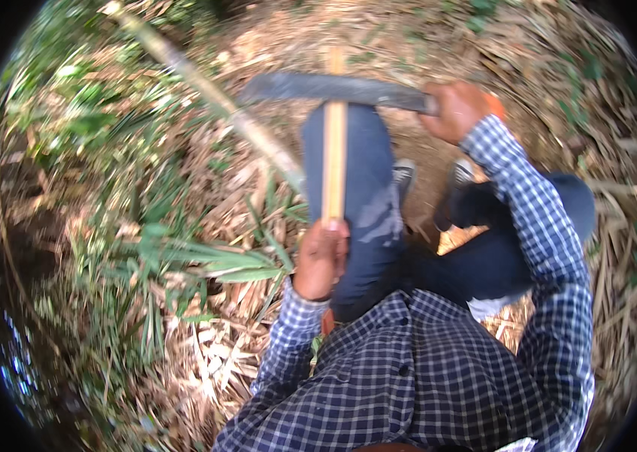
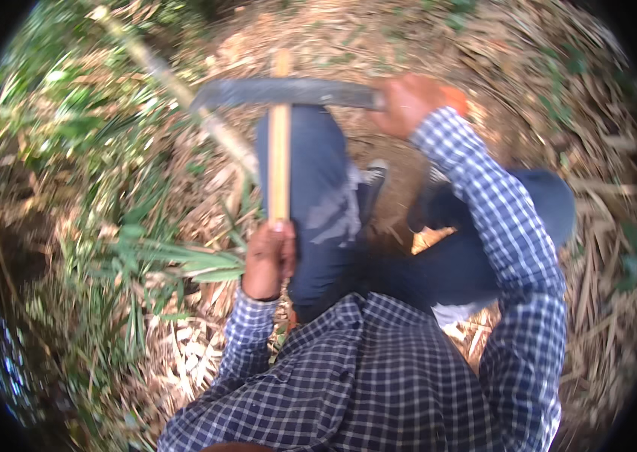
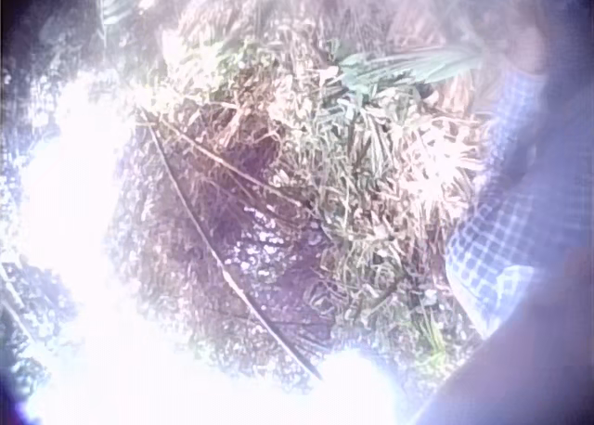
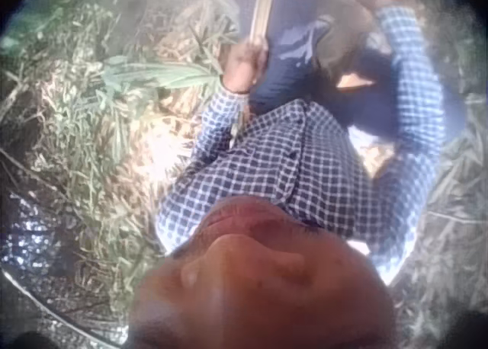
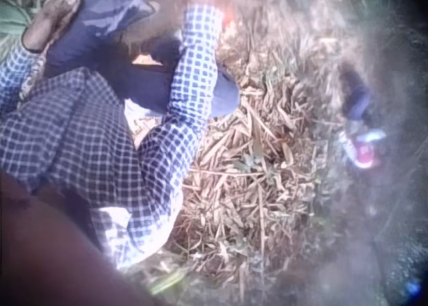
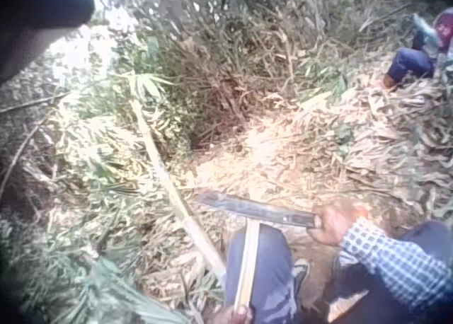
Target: The person sits on the ground and uses a machete to split a long bamboo pole into thin strips. They hold the bamboo against their leg and repeatedly strike it with the machete to separate the layers.
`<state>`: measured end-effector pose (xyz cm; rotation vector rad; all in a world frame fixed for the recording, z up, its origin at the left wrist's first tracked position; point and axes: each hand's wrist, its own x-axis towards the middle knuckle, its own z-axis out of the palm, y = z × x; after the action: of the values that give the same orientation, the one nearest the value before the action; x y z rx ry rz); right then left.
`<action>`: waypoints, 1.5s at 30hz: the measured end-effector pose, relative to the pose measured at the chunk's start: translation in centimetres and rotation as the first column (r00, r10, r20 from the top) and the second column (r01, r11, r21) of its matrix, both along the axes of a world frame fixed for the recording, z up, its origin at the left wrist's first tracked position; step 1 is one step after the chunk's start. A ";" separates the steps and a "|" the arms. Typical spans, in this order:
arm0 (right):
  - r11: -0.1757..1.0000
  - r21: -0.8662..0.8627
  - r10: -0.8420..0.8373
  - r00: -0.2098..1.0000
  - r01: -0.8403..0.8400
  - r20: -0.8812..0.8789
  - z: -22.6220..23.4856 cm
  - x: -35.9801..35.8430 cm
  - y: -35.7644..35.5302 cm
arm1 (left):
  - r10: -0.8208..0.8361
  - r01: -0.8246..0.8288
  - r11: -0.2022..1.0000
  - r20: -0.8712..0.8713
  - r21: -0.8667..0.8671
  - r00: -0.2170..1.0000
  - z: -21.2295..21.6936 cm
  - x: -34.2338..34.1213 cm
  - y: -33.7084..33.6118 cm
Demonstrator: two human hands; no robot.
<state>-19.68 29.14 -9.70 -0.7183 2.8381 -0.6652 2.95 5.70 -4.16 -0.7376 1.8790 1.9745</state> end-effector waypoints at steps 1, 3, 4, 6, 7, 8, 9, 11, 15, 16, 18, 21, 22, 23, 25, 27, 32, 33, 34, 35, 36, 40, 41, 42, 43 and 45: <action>0.999 -0.003 -0.037 0.999 0.037 -0.016 -0.3 -0.5 -0.1 | 0.067 -0.070 0.997 0.079 0.035 0.995 -0.1 0.2 0.1; 0.996 -0.040 -0.082 0.996 0.081 -0.029 -0.3 0.6 0.9 | 0.015 -0.016 1.000 -0.038 -0.007 0.999 -2.2 0.2 0.4; 0.994 -0.091 -0.068 0.997 0.066 -0.023 -0.8 1.1 1.2 | -0.020 0.010 0.998 -0.148 -0.067 0.989 -3.6 0.1 0.6; 0.990 -0.138 0.018 1.000 -0.016 0.012 -1.9 2.7 0.3 | -0.043 -0.005 0.984 -0.267 -0.176 0.963 -5.3 0.8 0.2; 0.991 -0.123 0.045 0.999 -0.044 0.004 -1.5 3.8 0.5 | -0.071 0.051 0.985 -0.113 -0.166 0.991 -4.2 0.0 0.4; 0.986 -0.128 0.106 0.994 -0.109 -0.033 -0.6 4.6 -0.4 | -0.054 0.033 0.982 -0.115 -0.184 0.992 -4.0 0.2 0.3; 0.979 -0.126 0.150 0.986 -0.158 -0.066 0.2 5.5 -1.4 | -0.052 0.029 0.980 -0.112 -0.197 0.992 -4.0 0.4 0.3; 0.973 -0.101 0.201 0.977 -0.207 -0.072 0.7 6.7 -2.0 | -0.063 0.038 0.976 -0.111 -0.214 0.992 -4.1 0.4 0.5; 0.965 -0.105 0.236 0.971 -0.240 -0.048 0.9 6.6 -2.1 | -0.053 0.030 0.977 -0.107 -0.211 0.993 -3.9 0.0 0.7; 0.965 -0.104 0.237 0.970 -0.242 -0.058 1.0 6.5 -2.0 | -0.048 0.025 0.981 -0.115 -0.195 0.992 -4.2 -0.2 0.9; 0.963 -0.105 0.240 0.968 -0.247 -0.074 1.3 6.7 -1.9 | -0.052 0.028 0.982 -0.127 -0.187 0.991 -4.4 -0.6 1.1; 0.961 -0.109 0.249 0.967 -0.253 -0.043 0.9 7.2 -2.1 | -0.062 0.036 0.981 -0.133 -0.192 0.989 -4.0 -1.0 1.0; 0.965 -0.095 0.239 0.969 -0.244 -0.063 0.6 7.1 -2.1 | -0.052 0.029 0.984 -0.130 -0.178 0.990 -3.9 -0.9 1.0; 0.968 -0.081 0.230 0.970 -0.236 -0.083 0.1 6.6 -2.0 | -0.042 0.021 0.986 -0.126 -0.163 0.991 -3.8 -0.7 0.9; 0.980 -0.063 0.185 0.980 -0.189 -0.075 -0.6 5.8 -2.1 | -0.033 0.013 0.988 -0.127 -0.156 0.991 -3.9 -0.1 0.7; 0.992 -0.056 0.109 0.994 -0.110 -0.016 -0.6 5.3 -2.6 | -0.026 0.007 0.988 -0.122 -0.151 0.992 -3.8 0.6 0.5; 0.981 -0.025 0.190 0.982 -0.191 -0.007 0.9 6.1 -1.2 | -0.072 0.067 0.994 -0.069 -0.084 0.995 -2.9 -0.3 0.1; 0.985 -0.045 0.168 0.986 -0.168 -0.017 0.4 4.6 -1.9 | -0.072 0.068 0.995 -0.064 -0.071 0.995 -2.7 -1.1 0.2; 0.992 -0.025 0.125 0.992 -0.126 -0.016 0.7 3.7 -1.7 | -0.036 0.035 0.999 -0.061 -0.029 0.997 -2.3 -1.3 0.2; 0.997 0.016 0.078 0.997 -0.078 -0.009 0.9 2.9 -1.9 | 0.020 -0.019 1.000 -0.037 0.022 0.999 -2.1 -1.1 0.2; 0.998 0.051 0.035 0.999 -0.035 -0.003 1.6 2.4 -2.1 | 0.052 -0.052 0.996 -0.002 0.075 0.999 -1.9 -1.4 0.2; 0.979 0.025 0.199 0.980 -0.200 0.017 1.9 2.7 -1.7 | 0.057 -0.059 0.996 0.043 0.060 0.997 -0.8 -1.1 0.9; 0.953 0.030 0.302 0.952 -0.301 -0.053 1.6 2.9 -1.2 | 0.047 -0.052 0.997 0.083 0.057 0.995 -0.1 -1.6 1.0; 0.976 0.054 0.211 0.977 -0.211 0.008 1.2 2.2 -0.6 | 0.022 -0.027 0.998 0.073 0.064 0.997 -0.3 -1.7 1.3; 0.988 0.067 0.137 0.989 -0.141 0.063 0.6 1.4 -1.2 | 0.019 -0.023 0.998 0.062 0.055 0.998 -0.4 -1.3 1.0; 0.997 0.077 0.023 0.998 -0.027 0.054 0.7 0.7 -1.8 | 0.046 -0.049 0.997 0.063 0.058 0.997 -0.4 -0.6 1.2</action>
<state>-18.94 27.39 -9.00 -0.7119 2.7847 -0.5581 2.35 6.87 -4.59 -0.8238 1.7746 2.0036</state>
